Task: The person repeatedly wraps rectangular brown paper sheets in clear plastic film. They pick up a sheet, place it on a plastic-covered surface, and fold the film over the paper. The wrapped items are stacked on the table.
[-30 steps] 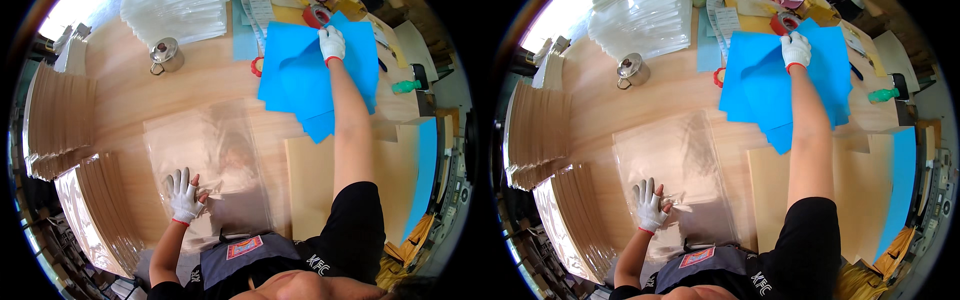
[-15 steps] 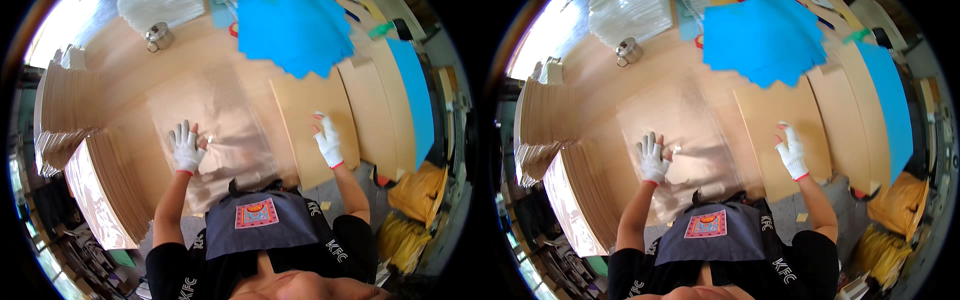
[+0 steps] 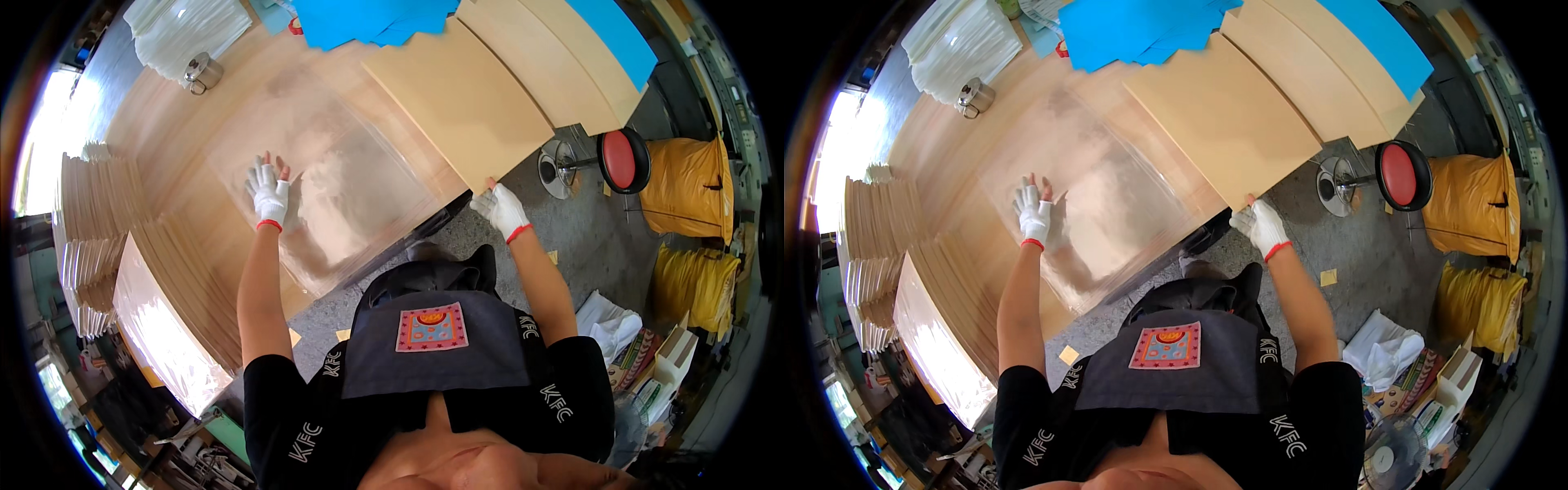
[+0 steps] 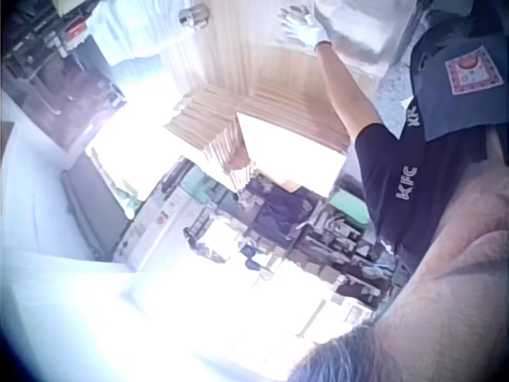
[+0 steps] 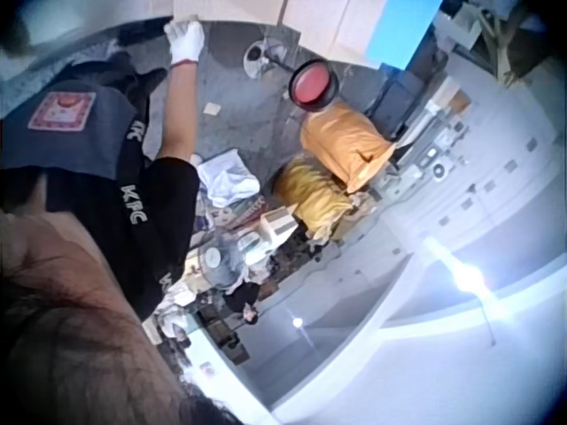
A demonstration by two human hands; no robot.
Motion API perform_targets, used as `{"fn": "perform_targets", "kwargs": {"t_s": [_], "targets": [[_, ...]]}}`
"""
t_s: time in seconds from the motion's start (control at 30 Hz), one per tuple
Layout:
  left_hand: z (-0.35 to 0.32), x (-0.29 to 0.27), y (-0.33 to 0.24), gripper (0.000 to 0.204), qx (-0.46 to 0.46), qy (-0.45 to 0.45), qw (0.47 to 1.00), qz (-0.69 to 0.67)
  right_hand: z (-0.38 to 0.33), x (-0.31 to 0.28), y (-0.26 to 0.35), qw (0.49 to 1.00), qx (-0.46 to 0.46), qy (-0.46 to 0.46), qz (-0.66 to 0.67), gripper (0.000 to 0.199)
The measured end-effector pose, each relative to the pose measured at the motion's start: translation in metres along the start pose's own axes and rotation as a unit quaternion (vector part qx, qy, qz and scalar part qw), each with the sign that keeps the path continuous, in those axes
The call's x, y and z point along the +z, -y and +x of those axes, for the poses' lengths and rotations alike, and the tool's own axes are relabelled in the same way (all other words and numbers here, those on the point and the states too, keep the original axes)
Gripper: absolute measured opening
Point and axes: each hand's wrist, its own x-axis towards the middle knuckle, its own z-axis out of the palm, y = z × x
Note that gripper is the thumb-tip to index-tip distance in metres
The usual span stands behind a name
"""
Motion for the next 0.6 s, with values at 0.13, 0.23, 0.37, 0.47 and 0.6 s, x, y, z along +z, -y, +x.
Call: {"fn": "perform_targets", "kwargs": {"t_s": [0.13, 0.23, 0.37, 0.47, 0.6], "targets": [[-0.017, -0.035, -0.082, 0.058, 0.145, -0.105, 0.973, -0.148, -0.019, 0.013, 0.022, 0.999, -0.033, 0.008, 0.027, 0.026], [-0.049, 0.013, -0.151, 0.050, -0.020, 0.212, 0.874, -0.436, -0.042, 0.017, 0.032, 0.994, -0.063, 0.024, 0.090, 0.027], [-0.079, 0.016, -0.270, 0.068, -0.277, 0.489, 0.395, -0.726, -0.106, 0.001, 0.034, 0.997, -0.019, 0.005, 0.077, 0.027], [-0.096, 0.043, -0.289, 0.054, -0.273, 0.467, 0.320, -0.778, -0.144, -0.052, 0.023, 0.998, 0.029, 0.045, 0.046, 0.024], [-0.135, 0.064, -0.291, 0.037, -0.311, 0.465, 0.369, -0.743, -0.176, -0.102, 0.071, 0.904, 0.026, 0.165, -0.393, 0.030]]}}
